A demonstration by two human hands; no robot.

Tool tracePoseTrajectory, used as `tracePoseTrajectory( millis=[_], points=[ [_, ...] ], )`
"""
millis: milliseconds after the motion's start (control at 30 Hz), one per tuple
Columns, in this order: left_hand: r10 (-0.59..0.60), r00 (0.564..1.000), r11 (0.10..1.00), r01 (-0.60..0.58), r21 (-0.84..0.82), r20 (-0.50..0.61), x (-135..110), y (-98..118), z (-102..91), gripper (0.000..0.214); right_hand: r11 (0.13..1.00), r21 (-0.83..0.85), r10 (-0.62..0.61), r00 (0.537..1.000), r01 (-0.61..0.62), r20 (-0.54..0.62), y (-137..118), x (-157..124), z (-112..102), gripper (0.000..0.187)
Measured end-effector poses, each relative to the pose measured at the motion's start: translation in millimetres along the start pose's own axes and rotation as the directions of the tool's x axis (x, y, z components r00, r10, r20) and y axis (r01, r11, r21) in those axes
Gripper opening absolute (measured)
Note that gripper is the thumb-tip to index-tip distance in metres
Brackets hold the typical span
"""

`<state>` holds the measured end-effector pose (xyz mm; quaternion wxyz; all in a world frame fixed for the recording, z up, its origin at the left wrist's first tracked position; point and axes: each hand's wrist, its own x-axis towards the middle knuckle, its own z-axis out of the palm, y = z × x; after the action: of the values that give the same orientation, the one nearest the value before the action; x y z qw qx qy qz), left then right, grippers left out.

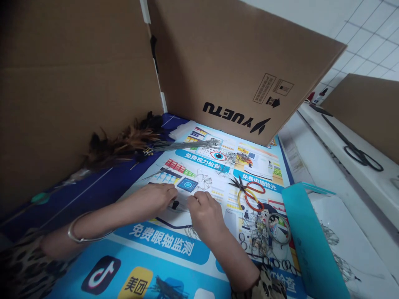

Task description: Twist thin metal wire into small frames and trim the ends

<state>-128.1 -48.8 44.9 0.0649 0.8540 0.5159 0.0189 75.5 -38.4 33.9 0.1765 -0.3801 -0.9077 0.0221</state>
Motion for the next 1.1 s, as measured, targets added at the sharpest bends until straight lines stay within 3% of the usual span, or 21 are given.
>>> tracePoseTrajectory(
  millis=[133,333,567,1100],
  points=[
    [0.061,0.998,0.998,-0.061,0.01,0.005,-4,9,-1.3,0.017,0.989,-0.085,-0.118,0.992,0.121,0.036,-5,-2,8,0.017],
    [0.069,0.997,0.997,-0.07,-0.019,-0.022,-4,11,5.7,0.015,0.977,-0.132,-0.157,0.985,0.165,0.07,-4,-1,8,0.013],
    [0.07,0.997,0.993,-0.072,-0.094,-0.03,1,13,6.1,0.015,0.982,-0.107,-0.15,0.986,0.157,0.072,-2,-1,11,0.015],
    [0.06,0.998,0.993,-0.062,-0.099,-0.023,2,16,11.0,0.015,0.989,-0.115,-0.078,0.987,0.095,0.139,-5,-3,16,0.013]
  ],
)
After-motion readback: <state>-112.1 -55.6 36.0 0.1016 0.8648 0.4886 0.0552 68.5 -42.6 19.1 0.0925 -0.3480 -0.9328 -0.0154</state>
